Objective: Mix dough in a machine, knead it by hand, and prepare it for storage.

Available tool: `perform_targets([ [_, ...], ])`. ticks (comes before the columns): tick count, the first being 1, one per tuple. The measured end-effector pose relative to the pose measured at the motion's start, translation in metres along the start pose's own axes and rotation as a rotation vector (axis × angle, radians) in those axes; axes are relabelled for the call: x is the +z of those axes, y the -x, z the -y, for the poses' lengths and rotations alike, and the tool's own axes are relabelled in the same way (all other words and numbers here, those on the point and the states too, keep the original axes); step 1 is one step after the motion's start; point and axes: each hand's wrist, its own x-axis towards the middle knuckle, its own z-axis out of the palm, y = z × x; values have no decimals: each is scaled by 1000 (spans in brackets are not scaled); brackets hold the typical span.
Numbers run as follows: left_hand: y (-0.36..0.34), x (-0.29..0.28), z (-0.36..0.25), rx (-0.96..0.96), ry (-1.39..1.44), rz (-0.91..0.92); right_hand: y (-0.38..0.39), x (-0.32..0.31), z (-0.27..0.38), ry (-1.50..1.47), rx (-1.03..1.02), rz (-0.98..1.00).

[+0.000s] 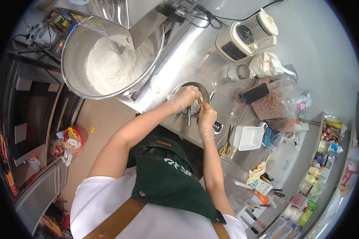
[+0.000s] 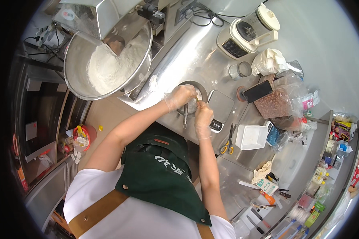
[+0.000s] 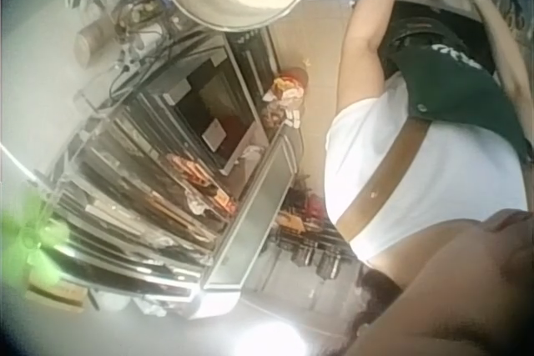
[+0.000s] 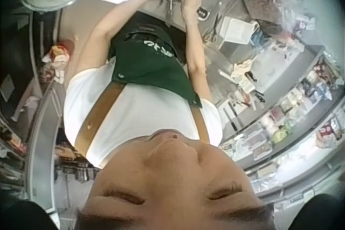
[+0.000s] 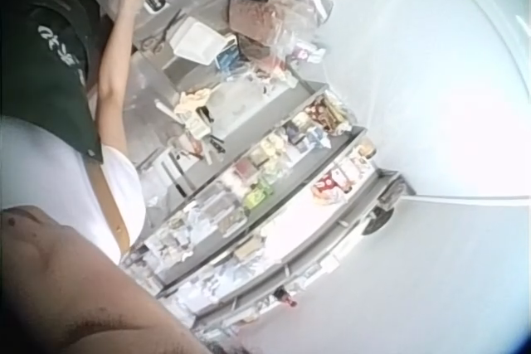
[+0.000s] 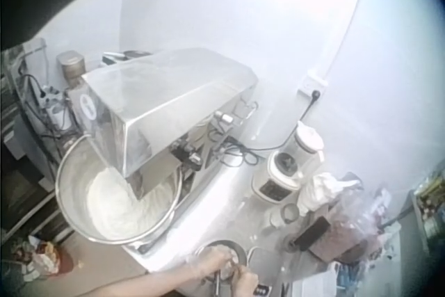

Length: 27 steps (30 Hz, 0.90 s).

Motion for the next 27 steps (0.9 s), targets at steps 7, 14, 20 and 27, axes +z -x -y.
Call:
perform_targets([
  [7, 6, 5, 5, 11, -10, -6, 2, 2, -5, -5, 58, 30],
  [14, 5, -1, 6, -1, 21, -62, -2, 0, -2, -31, -38, -14],
  [20, 6, -7, -9, 17, -44, -22, 0, 3, -10, -23, -7, -9],
  [27, 3, -11, -7, 55, -156, 18, -8, -3, -1, -17, 35, 7],
])
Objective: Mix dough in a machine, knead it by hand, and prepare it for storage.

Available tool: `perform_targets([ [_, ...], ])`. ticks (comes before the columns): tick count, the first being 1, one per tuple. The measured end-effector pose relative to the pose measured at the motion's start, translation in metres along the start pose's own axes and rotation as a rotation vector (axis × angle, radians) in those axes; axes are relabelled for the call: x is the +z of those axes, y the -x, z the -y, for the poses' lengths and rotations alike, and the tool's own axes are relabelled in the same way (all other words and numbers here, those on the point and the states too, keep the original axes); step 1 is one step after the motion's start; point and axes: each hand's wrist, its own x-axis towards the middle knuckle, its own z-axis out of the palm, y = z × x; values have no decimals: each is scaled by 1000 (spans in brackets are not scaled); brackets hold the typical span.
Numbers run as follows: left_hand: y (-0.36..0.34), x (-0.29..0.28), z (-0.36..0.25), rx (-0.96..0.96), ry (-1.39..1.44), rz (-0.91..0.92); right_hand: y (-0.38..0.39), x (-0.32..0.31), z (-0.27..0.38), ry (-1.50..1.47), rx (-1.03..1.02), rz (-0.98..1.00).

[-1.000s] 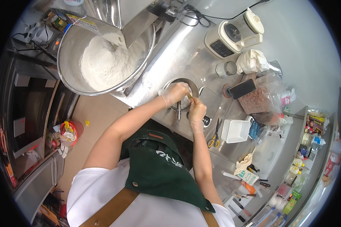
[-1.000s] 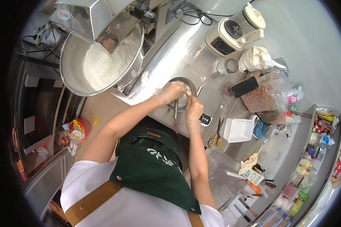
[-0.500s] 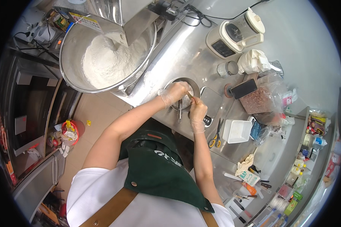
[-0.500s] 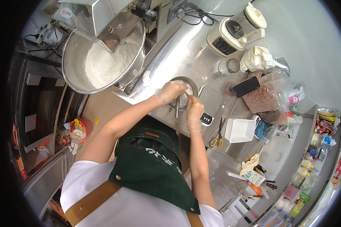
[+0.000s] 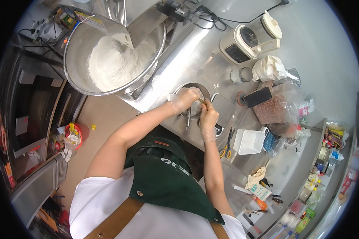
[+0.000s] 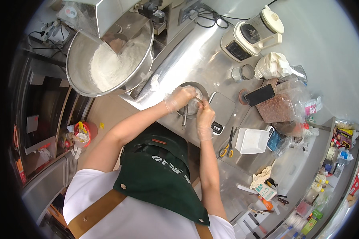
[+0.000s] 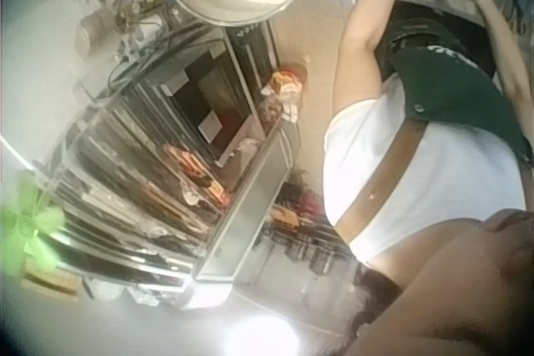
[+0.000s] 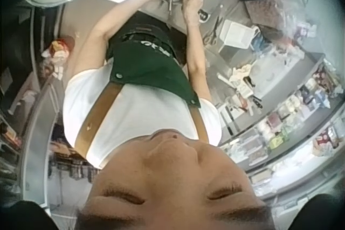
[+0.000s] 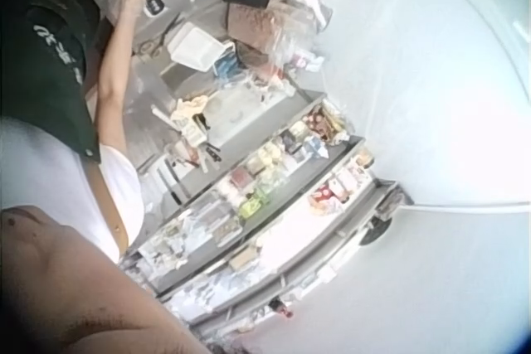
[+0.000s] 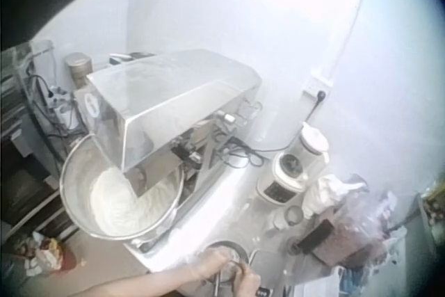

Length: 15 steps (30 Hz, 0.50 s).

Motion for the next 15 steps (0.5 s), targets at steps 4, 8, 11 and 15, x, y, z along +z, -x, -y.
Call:
perform_targets([
  [4, 0, -18, -12, -175, 149, -97, -7, -8, -5, -52, -147, 34],
  [8, 15, -70, -34, -405, 264, -455, -10, -11, -14, -125, -124, 56],
  [11, 67, -100, -49, -518, 271, -602, -13, -2, -32, 15, -283, 151],
  [15, 178, -121, -69, -879, 25, -686, -14, -17, -15, -233, -197, 82],
])
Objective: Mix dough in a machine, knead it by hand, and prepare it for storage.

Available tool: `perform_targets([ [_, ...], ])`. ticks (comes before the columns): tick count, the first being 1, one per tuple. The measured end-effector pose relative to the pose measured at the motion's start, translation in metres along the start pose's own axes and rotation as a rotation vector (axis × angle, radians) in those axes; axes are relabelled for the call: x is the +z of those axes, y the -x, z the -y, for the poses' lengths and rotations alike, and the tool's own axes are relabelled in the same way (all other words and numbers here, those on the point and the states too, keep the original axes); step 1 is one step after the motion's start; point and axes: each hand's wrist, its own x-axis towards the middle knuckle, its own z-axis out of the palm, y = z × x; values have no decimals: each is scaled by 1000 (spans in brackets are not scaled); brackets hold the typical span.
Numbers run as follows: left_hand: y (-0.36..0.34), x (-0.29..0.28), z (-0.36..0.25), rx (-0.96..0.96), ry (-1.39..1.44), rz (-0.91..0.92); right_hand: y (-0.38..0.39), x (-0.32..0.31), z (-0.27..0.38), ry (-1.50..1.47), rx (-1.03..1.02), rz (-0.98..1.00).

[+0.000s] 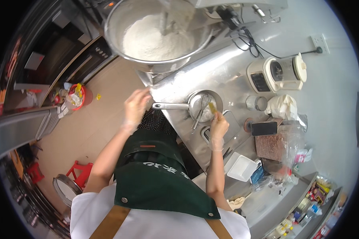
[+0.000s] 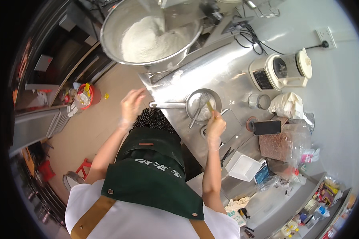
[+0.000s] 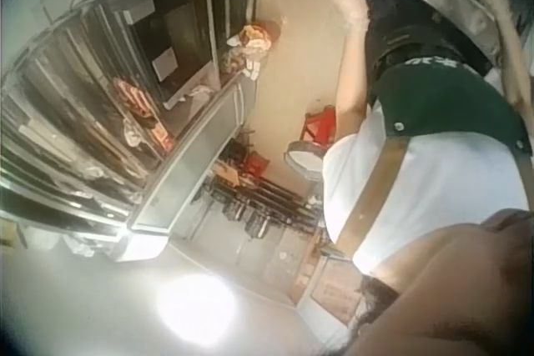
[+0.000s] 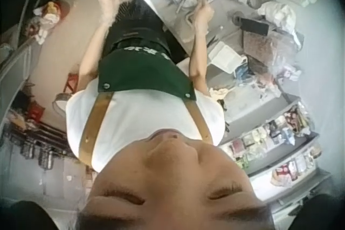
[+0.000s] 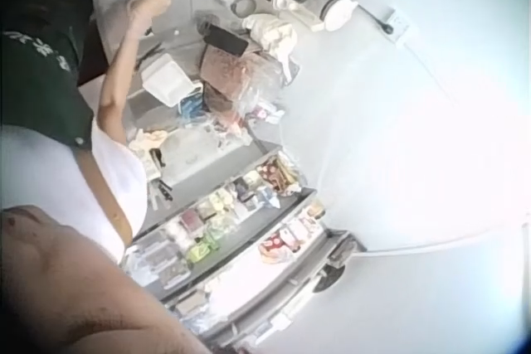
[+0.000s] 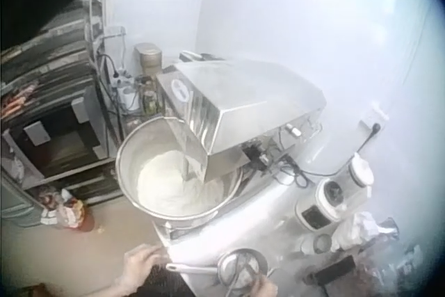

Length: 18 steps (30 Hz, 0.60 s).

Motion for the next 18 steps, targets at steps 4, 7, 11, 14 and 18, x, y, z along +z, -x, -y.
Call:
perform_targets([
  [4, 82, -65, 74, -361, -83, -168, -1, 5, -16, 107, 100, 0],
  [7, 138, -109, 108, -533, 31, -336, -22, -1, -42, -444, 495, 267],
  [11, 213, -156, 175, -823, 188, -608, -25, -4, 12, -830, 624, 508],
  [14, 253, -185, 229, -813, 322, -716, -2, 14, 92, -908, 539, 671],
  [18, 298, -235, 278, -987, 345, -844, 63, 109, 200, -851, 578, 849],
])
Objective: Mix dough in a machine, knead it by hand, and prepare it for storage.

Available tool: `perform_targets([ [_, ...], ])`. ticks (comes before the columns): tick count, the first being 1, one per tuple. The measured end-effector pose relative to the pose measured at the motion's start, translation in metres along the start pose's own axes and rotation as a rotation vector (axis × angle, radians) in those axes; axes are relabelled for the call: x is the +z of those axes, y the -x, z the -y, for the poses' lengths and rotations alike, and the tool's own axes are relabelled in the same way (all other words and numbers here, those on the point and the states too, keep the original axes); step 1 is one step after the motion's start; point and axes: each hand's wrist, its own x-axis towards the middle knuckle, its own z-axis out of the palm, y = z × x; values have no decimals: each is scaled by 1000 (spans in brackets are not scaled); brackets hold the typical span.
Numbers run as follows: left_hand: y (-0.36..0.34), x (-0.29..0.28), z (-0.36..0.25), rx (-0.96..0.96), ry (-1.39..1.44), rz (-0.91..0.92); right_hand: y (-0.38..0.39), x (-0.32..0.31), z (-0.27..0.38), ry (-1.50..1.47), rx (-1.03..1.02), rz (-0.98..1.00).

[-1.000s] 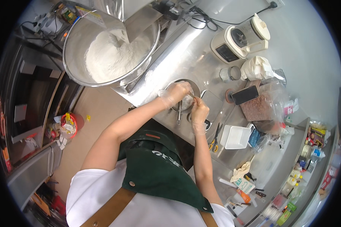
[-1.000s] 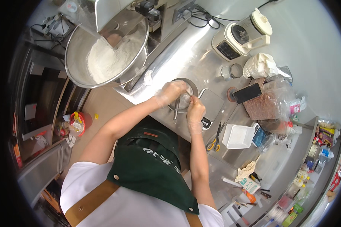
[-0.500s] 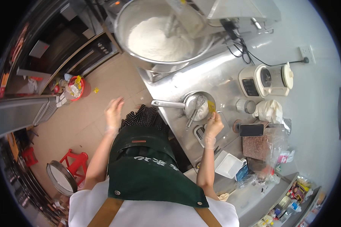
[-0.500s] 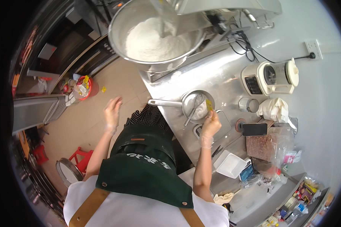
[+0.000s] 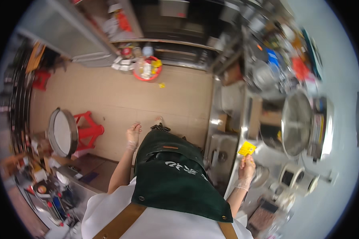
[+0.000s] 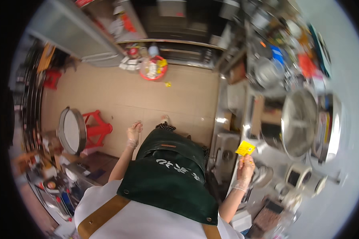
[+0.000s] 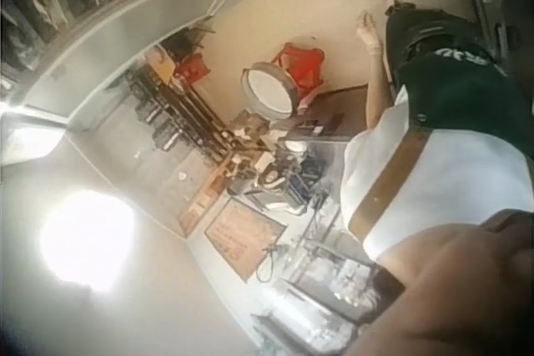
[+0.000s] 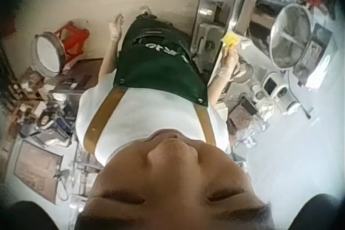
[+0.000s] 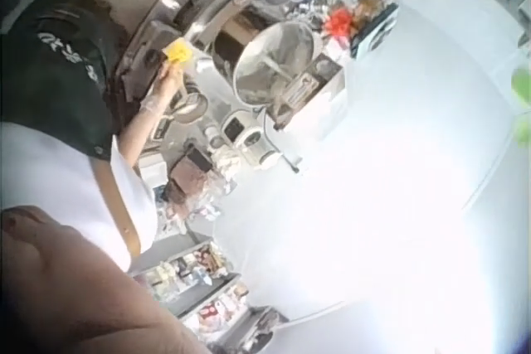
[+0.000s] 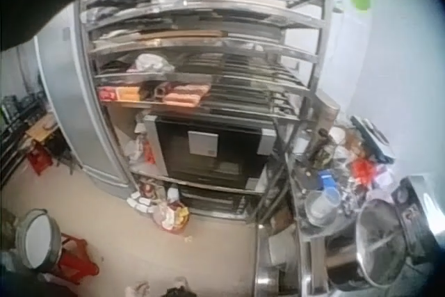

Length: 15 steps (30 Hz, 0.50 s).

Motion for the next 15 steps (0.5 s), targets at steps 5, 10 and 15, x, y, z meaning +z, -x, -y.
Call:
perform_targets([
  [5, -38, -113, 38, -261, 133, -238, -83, 196, -66, 245, 108, 329],
  [10, -5, -170, 75, -542, 154, -433, -162, 401, -154, 562, 85, 412],
  [15, 91, -139, 109, -757, 280, -522, -291, 509, -312, 607, 248, 444],
])
